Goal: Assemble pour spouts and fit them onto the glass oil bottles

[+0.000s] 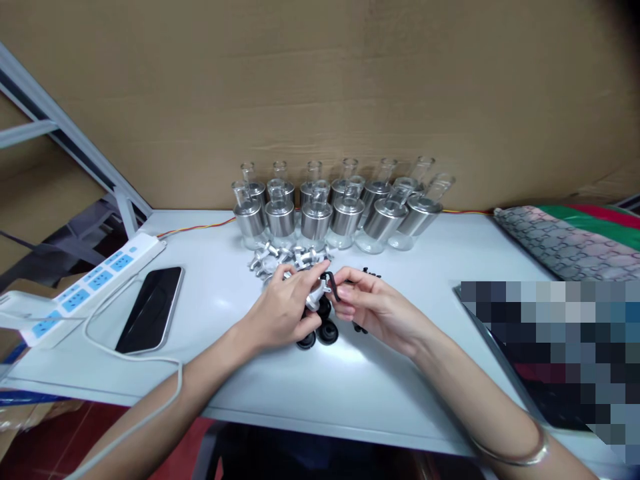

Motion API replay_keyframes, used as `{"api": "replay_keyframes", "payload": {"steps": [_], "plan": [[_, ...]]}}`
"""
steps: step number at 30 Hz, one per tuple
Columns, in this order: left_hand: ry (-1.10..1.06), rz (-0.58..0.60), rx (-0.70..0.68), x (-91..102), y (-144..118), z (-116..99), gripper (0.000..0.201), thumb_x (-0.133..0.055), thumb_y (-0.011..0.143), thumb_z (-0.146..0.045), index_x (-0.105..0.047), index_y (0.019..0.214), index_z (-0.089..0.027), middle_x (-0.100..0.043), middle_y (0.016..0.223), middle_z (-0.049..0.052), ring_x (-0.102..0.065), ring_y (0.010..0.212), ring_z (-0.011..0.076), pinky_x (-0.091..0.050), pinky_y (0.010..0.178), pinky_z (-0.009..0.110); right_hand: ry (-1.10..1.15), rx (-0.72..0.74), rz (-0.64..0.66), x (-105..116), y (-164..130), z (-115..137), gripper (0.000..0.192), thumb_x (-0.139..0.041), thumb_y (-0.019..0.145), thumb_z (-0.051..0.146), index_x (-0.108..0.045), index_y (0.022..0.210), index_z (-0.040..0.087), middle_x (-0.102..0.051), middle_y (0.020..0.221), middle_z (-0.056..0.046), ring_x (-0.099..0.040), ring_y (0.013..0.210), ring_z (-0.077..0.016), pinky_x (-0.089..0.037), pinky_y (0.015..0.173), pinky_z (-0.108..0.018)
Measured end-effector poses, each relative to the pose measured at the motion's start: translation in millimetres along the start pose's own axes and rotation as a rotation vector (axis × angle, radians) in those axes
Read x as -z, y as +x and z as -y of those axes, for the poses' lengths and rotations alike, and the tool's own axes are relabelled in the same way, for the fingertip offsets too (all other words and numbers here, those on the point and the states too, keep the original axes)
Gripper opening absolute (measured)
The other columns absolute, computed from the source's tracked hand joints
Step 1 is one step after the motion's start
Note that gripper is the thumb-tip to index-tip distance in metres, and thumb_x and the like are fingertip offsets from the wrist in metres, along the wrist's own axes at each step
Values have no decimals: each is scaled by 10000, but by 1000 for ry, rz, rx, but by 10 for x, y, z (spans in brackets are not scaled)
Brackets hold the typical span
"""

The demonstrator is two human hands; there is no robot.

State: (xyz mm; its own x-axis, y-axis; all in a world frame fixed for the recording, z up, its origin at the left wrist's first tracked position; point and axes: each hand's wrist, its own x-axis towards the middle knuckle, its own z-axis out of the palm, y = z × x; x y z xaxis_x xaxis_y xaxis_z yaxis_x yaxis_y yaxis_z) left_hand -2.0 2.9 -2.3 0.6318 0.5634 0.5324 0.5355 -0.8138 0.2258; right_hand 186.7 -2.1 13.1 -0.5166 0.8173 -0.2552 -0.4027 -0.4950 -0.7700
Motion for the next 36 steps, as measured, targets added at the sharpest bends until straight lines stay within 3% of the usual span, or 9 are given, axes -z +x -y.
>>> {"api": "replay_keyframes", "payload": {"steps": [6,12,18,23,28,36], "plan": [[19,-9,3,24,19,-14,520,-461,778,-153,-353,1286,-159,-668,915,45,-616,800,184,-357,865,356,-12,-37,26,10,2,-10,328,-818,640,278,-529,757,176,-489,617,58,-411,533,-54,-298,549,-219],[18,-53,-8,23,13,-21,493,-442,741,-170,-412,1233,-163,-659,798,7,-583,661,157,-364,827,348,-13,-55,58,-1,1,0,303,-806,659,265,-533,756,177,-478,617,59,-407,538,-56,-300,541,-220],[-8,-64,-4,11,13,-15,494,-452,721,-167,-417,1214,-173,-655,787,-7,-579,656,154,-357,831,341,12,-87,96,17,15,-37,316,-796,677,263,-607,909,163,-484,622,57,-398,531,-48,-298,537,-219],[-37,-62,25,4,2,1,492,-454,722,-173,-418,1212,-178,-660,785,-14,-586,661,155,-352,844,347,-15,24,61,-2,44,-87,292,-808,663,289,-639,858,153,-480,613,54,-391,530,-58,-305,528,-232],[-57,-67,17,-20,-20,4,556,-458,719,-172,-353,1265,-188,-674,822,-8,-594,671,164,-360,863,363,-37,31,119,-45,23,-87,303,-794,681,325,-662,896,158,-457,615,54,-362,533,-61,-329,547,-242],[-69,-72,-33,-30,-6,-10,566,-438,713,-161,-300,1262,-179,-644,795,-8,-568,680,175,-392,819,366,-346,168,131,59,31,-75,297,-726,742,409,-683,946,197,-567,791,8,-488,702,-108,-391,675,-249]]}}
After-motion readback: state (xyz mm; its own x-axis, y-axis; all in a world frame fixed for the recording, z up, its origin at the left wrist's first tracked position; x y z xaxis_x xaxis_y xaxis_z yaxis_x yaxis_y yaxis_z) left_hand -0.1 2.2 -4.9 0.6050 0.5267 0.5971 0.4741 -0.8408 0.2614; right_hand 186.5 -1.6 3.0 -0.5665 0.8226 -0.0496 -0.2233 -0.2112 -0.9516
